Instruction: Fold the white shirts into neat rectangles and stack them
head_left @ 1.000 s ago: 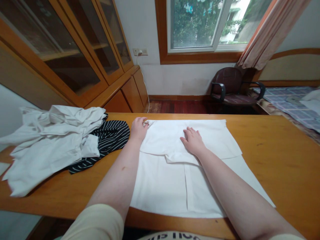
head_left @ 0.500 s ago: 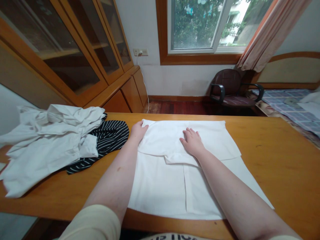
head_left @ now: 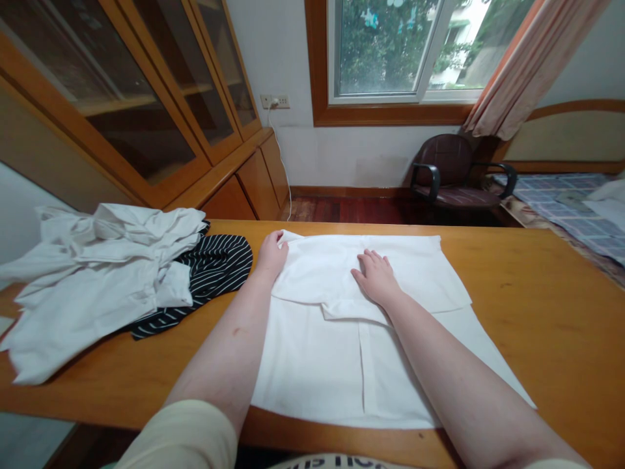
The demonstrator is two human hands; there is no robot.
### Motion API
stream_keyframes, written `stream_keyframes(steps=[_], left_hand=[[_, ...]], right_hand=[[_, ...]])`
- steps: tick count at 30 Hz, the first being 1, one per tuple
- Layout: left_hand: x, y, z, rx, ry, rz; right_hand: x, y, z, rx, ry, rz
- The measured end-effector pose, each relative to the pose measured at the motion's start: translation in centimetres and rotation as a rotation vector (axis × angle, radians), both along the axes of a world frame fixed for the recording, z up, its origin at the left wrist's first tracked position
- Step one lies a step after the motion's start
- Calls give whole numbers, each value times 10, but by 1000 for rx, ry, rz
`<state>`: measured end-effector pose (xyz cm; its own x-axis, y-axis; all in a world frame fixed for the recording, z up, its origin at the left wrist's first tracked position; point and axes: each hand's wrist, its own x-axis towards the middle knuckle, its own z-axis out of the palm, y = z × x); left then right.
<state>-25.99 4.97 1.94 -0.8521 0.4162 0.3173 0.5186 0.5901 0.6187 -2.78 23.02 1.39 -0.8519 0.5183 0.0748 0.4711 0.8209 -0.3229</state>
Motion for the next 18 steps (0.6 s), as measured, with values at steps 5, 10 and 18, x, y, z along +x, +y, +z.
stream_keyframes(steps=[5,10,18], left_hand=[[-5,-1,-7,21,-211,59],[-14,-3,-21,147,-348,50],[-7,-3,-16,525,-582,-115]], right_hand=[[0,0,0,-1,-7,-6],[0,0,0,1,-2,-11],[0,1,-2,2,-3,-6]])
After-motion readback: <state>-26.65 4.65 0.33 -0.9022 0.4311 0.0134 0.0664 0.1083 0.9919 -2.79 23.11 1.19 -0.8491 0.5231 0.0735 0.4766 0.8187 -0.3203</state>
